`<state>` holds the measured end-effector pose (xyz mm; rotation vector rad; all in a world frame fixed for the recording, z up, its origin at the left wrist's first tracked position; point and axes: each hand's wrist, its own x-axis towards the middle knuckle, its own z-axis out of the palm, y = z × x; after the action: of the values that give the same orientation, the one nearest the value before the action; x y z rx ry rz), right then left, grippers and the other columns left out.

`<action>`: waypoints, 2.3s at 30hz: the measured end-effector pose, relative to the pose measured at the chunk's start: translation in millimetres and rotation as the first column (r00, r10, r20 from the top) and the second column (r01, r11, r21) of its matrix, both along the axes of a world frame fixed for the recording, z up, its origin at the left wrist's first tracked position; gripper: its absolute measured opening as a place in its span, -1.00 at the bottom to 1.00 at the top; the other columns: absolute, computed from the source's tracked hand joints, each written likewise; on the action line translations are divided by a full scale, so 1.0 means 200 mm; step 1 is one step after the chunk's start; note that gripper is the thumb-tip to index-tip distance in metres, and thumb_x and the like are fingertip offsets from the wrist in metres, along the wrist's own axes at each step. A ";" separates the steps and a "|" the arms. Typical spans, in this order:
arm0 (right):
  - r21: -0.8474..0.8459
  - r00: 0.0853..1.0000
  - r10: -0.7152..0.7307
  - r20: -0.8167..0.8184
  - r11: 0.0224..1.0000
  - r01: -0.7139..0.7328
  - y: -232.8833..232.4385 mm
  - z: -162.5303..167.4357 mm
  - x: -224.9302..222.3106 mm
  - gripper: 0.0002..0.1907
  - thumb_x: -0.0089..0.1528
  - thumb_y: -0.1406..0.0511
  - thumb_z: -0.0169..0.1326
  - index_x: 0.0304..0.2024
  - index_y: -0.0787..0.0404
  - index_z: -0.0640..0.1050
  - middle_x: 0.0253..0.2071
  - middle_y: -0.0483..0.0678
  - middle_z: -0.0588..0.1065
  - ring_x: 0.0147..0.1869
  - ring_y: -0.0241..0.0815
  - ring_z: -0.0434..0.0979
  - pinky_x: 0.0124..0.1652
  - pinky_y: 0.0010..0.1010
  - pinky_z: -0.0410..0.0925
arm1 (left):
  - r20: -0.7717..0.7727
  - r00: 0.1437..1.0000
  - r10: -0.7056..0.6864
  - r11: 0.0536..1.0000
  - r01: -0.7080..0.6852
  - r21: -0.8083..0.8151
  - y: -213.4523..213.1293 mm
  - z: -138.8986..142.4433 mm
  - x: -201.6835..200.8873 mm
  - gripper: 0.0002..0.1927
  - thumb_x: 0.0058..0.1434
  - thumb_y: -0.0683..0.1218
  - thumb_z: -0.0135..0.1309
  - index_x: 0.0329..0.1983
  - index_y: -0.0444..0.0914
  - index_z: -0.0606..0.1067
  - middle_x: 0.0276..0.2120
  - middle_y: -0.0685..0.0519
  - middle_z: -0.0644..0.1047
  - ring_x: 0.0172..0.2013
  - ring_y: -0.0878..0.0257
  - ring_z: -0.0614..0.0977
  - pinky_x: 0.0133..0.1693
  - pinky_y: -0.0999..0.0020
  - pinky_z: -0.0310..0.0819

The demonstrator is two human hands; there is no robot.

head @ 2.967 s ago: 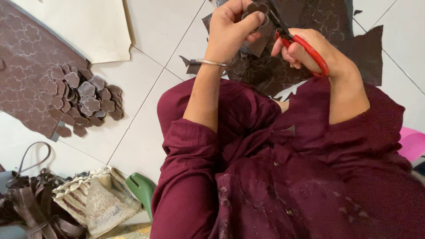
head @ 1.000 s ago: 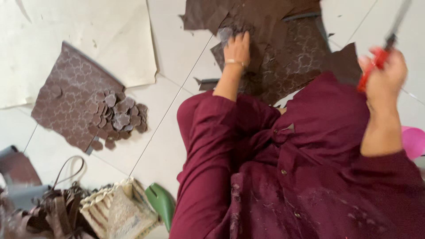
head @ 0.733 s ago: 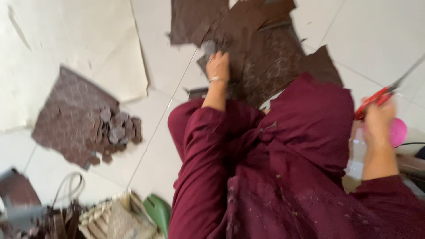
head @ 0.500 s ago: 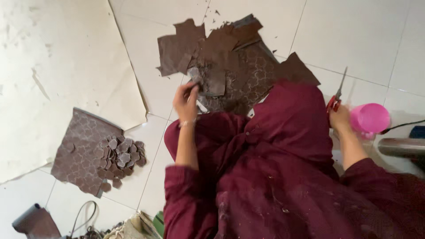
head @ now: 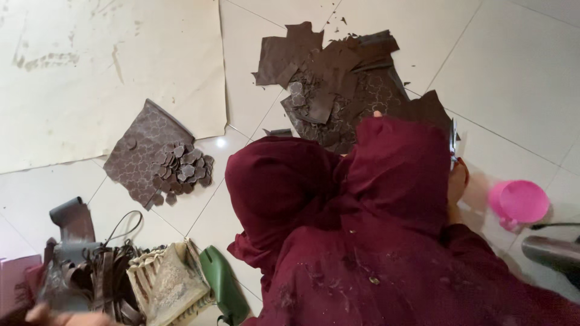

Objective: The person sits on the floor and uses red-handled scissors to cut flower-shaped pieces from a sheet of patterned brown material. They hold the material with one hand and cut along the outlines with the other, placing the finished pieces into a pile on the floor.

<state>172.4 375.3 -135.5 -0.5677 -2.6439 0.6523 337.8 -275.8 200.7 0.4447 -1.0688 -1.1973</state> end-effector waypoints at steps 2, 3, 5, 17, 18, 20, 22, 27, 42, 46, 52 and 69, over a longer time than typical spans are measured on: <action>0.103 0.998 -0.009 -0.070 0.995 0.016 -0.02 -0.02 0.00 -0.58 0.30 0.15 0.23 0.04 0.32 0.51 -0.03 0.12 0.55 0.08 0.07 0.53 0.06 -0.09 0.35 | 0.021 0.997 -0.075 0.988 0.071 0.134 -0.03 -0.03 0.00 -0.89 0.54 -0.15 0.04 -0.02 -0.29 0.40 -0.29 0.01 0.51 -0.37 0.28 0.52 -0.31 0.41 0.52; 0.140 0.995 -0.016 -0.097 0.990 0.030 -0.03 -0.02 0.00 -0.58 0.30 0.15 0.25 0.04 0.31 0.51 -0.03 0.12 0.55 0.08 0.07 0.53 0.08 -0.09 0.34 | 0.041 0.989 -0.140 0.967 0.128 0.218 -0.05 -0.08 -0.02 -0.88 0.56 -0.12 0.03 -0.02 -0.28 0.39 -0.31 0.02 0.50 -0.40 0.29 0.51 -0.34 0.42 0.51; 0.214 0.989 -0.020 -0.146 0.975 0.051 -0.06 -0.04 0.00 -0.57 0.28 0.15 0.28 0.04 0.30 0.51 -0.04 0.11 0.55 0.10 0.08 0.53 0.10 -0.08 0.34 | 0.075 0.962 -0.261 0.922 0.226 0.313 -0.11 -0.20 -0.04 -0.84 0.59 -0.08 0.02 -0.02 -0.27 0.37 -0.35 0.03 0.48 -0.45 0.30 0.48 -0.40 0.44 0.49; 0.326 0.955 0.060 -0.289 0.944 0.039 0.00 0.04 0.03 -0.53 0.23 0.18 0.34 0.06 0.31 0.52 -0.04 0.11 0.56 0.09 0.11 0.55 0.10 -0.08 0.36 | 0.348 0.814 -0.465 0.780 0.190 0.597 -0.13 -0.81 0.27 -0.76 0.57 0.04 -0.03 -0.02 -0.24 0.43 -0.25 -0.02 0.59 -0.29 0.15 0.64 -0.27 0.25 0.61; 0.315 0.954 0.069 -0.292 0.949 0.028 0.01 0.06 0.03 -0.54 0.24 0.18 0.33 0.06 0.31 0.52 -0.05 0.11 0.56 0.09 0.11 0.55 0.10 -0.08 0.36 | 0.363 0.740 -0.567 0.738 0.260 0.623 -0.07 -0.88 0.15 -0.77 0.53 0.05 -0.05 0.00 -0.20 0.40 -0.25 -0.06 0.60 -0.31 0.15 0.61 -0.29 0.24 0.57; 0.304 0.952 0.071 -0.298 0.952 0.024 0.03 0.08 0.04 -0.55 0.25 0.19 0.33 0.06 0.32 0.52 -0.05 0.12 0.56 0.08 0.12 0.55 0.10 -0.09 0.37 | 0.398 0.519 -0.757 0.618 0.370 0.694 0.05 -1.00 -0.18 -0.74 0.53 0.07 -0.11 0.05 -0.21 0.39 -0.14 -0.08 0.63 -0.19 0.16 0.66 -0.12 0.26 0.57; 0.292 0.950 0.088 -0.299 0.956 0.003 0.02 0.07 0.04 -0.55 0.26 0.19 0.32 0.06 0.33 0.52 -0.05 0.13 0.56 0.08 0.13 0.55 0.09 -0.09 0.38 | 0.287 0.445 -0.848 0.520 0.601 0.607 0.23 -1.11 -0.51 -0.75 0.54 0.01 0.06 -0.05 -0.30 0.45 -0.17 -0.01 0.53 -0.17 0.22 0.56 -0.06 0.28 0.52; 0.253 0.944 0.122 -0.308 0.966 -0.042 -0.06 0.00 0.03 -0.57 0.28 0.21 0.31 0.05 0.36 0.52 -0.06 0.15 0.56 0.06 0.15 0.55 0.08 -0.10 0.39 | 0.546 0.245 -0.801 0.501 0.774 0.388 0.51 -1.12 -0.96 -0.74 0.46 -0.02 0.03 -0.05 -0.34 0.48 -0.19 0.05 0.53 -0.18 0.32 0.50 -0.10 0.41 0.45; -0.908 0.977 0.072 0.201 0.387 0.158 0.22 0.17 -0.08 -0.72 0.42 0.20 0.25 -0.09 0.24 0.47 -0.38 -0.21 0.34 -0.34 -0.29 0.29 -0.31 -0.41 0.23 | 0.913 0.090 -0.397 0.886 0.296 0.356 0.77 -1.56 -0.49 -0.57 0.33 0.13 0.08 -0.10 -0.36 0.51 -0.17 -0.21 0.62 -0.12 -0.02 0.64 -0.05 0.15 0.47; -0.975 0.958 0.236 0.165 0.189 0.121 0.23 0.44 -0.06 -0.70 0.44 0.14 0.09 0.03 0.22 0.47 -0.38 -0.18 0.41 -0.33 -0.32 0.42 -0.24 -0.47 0.36 | 0.843 0.377 -0.383 0.884 0.413 0.217 0.91 -1.35 -0.59 -0.69 0.36 0.01 0.09 -0.06 -0.35 0.51 -0.15 -0.15 0.63 -0.12 0.06 0.65 -0.05 0.21 0.48; -0.991 0.771 0.637 -0.007 0.096 -0.089 -0.06 0.80 0.06 -0.49 0.46 0.05 -0.16 0.21 0.32 0.43 -0.16 -0.08 0.50 -0.06 -0.21 0.56 -0.05 -0.30 0.43 | 0.380 0.522 -0.764 0.639 0.693 0.334 1.37 -0.86 -0.82 -0.89 0.43 -0.13 0.13 -0.09 -0.28 0.49 -0.29 0.10 0.55 -0.35 0.39 0.50 -0.33 0.52 0.39; -0.824 0.485 0.865 -0.130 0.178 -0.538 -0.46 1.08 0.26 -0.19 0.30 -0.23 -0.03 0.28 0.28 0.40 -0.15 -0.10 0.39 -0.04 -0.29 0.40 -0.01 -0.43 0.35 | -0.195 -0.016 -0.981 -0.122 0.829 0.545 1.76 -0.51 -0.73 -0.67 0.31 -0.31 0.13 0.09 -0.33 0.35 -0.12 -0.03 0.56 -0.16 0.25 0.68 -0.12 0.41 0.65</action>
<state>224.5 282.5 80.1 0.6346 -2.7007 2.3315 191.4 76.0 98.9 0.1702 -1.2917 -2.9810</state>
